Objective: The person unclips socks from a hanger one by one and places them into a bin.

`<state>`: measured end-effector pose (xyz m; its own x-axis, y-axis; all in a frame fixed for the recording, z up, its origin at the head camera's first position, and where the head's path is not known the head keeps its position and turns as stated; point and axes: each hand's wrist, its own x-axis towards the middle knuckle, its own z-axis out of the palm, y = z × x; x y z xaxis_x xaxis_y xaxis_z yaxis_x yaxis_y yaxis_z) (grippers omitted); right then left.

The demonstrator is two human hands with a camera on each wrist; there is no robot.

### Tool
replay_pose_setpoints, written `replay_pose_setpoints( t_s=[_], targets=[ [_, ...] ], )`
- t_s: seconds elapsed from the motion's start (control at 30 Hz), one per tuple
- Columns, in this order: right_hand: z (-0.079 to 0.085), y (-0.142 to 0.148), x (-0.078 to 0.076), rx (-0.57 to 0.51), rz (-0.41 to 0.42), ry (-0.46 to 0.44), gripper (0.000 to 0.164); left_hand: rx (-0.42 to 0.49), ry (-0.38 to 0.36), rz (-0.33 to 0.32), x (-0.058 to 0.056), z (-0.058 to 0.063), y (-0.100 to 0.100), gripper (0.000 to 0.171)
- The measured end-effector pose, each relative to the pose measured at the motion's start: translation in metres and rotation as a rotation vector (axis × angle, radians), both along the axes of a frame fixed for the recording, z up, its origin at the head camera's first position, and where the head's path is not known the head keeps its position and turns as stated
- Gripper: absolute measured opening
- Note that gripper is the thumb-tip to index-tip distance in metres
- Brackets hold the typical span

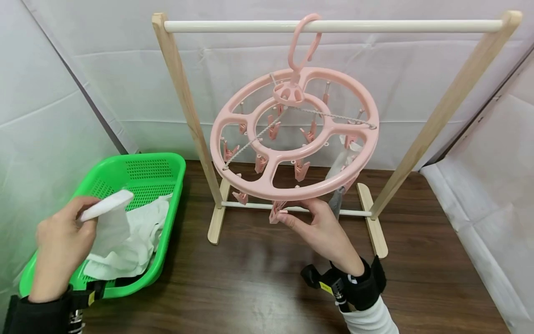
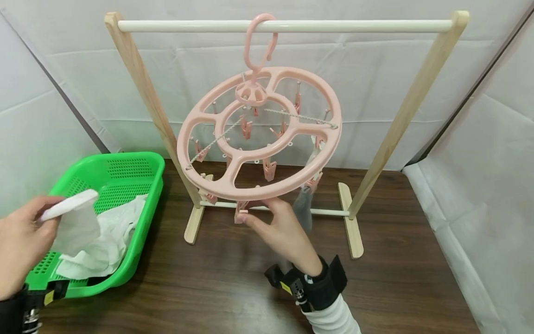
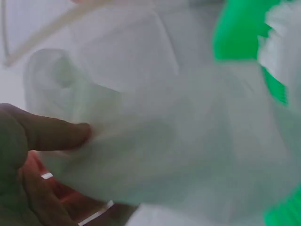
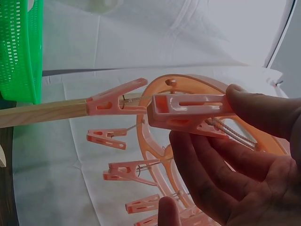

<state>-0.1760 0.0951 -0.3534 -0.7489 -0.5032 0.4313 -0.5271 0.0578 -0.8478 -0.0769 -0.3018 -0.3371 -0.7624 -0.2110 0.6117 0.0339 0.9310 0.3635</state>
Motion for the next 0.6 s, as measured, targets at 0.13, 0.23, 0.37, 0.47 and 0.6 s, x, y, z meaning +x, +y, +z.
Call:
replay_pose_setpoints(
  t_s=[0.13,0.23,0.37,0.47,0.6],
  targets=[
    [-0.002,0.000,0.001,0.014,-0.003,-0.012,0.020,-0.009,-0.259,0.001,-0.001,-0.020,-0.031,0.017],
    [-0.003,0.001,0.002,0.024,-0.014,-0.016,0.020,0.010,-0.429,-0.001,-0.006,-0.040,-0.058,0.030],
    [-0.003,0.000,0.002,0.016,-0.009,-0.009,0.021,0.025,-0.470,0.013,-0.008,-0.045,-0.056,0.042],
    [-0.003,-0.001,0.002,0.016,-0.021,-0.003,0.023,0.029,-0.427,-0.013,-0.005,-0.032,-0.029,0.038],
    [-0.004,-0.002,0.002,0.017,-0.035,-0.014,0.025,-0.001,-0.343,-0.081,-0.004,-0.021,0.009,0.036]
  ],
)
